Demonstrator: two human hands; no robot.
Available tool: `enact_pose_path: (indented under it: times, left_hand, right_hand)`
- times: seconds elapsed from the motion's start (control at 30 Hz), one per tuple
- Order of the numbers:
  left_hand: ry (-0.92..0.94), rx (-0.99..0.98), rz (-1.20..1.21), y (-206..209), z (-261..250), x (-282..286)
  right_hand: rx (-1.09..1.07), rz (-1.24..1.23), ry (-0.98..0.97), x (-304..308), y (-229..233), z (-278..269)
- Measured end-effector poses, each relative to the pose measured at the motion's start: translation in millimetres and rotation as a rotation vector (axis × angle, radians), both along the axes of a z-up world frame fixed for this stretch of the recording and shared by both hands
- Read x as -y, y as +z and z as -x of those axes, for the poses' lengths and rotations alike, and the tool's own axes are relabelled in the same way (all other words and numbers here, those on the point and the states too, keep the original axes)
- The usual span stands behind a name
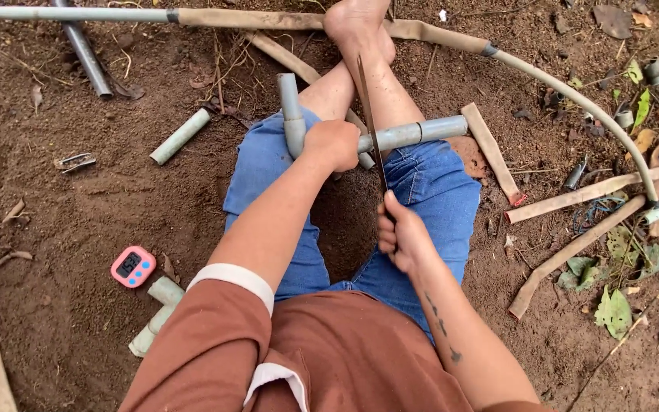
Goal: A person sitting on the ground uses a hacksaw blade to cut through a PVC pipe assembly.
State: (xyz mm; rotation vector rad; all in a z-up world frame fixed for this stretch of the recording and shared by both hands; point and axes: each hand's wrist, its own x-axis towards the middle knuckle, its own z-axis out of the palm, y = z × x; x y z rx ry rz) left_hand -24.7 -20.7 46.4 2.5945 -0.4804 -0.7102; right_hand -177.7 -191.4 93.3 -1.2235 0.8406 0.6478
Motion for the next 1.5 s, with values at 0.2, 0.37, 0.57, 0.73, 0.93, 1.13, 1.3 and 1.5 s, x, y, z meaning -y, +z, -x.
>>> enact_pose_path:
  times: [0.2, 0.37, 0.57, 0.73, 0.93, 1.13, 1.3, 1.5]
  left_hand:
    - [-0.037, 0.020, -0.020, 0, 0, 0]
    - [-0.020, 0.014, -0.015, -4, -1, -4]
    - [-0.018, -0.033, 0.013, -1, -7, -2]
    - [-0.026, -0.016, -0.008, 0, -3, 1]
    - [-0.001, -0.043, -0.035, 5, -3, -1]
    - [-0.035, -0.091, -0.035, 5, -3, -2]
    - [-0.029, -0.058, -0.039, 10, -1, -1]
    - [-0.037, -0.052, -0.042, 12, -2, -1]
  right_hand:
    - [-0.002, -0.028, -0.054, 8, -9, 10]
    - [0.049, -0.042, 0.006, -8, -19, -38]
    - [-0.041, -0.037, -0.039, 17, -5, 33]
    - [0.001, -0.032, -0.051, 2, -13, 0]
    - [0.079, 0.004, 0.012, -6, -8, -16]
    - [-0.048, -0.014, -0.050, 11, -1, 43]
    - [0.081, -0.069, 0.011, 0, -33, -11]
    - [-0.004, 0.008, 0.025, 9, -5, 6]
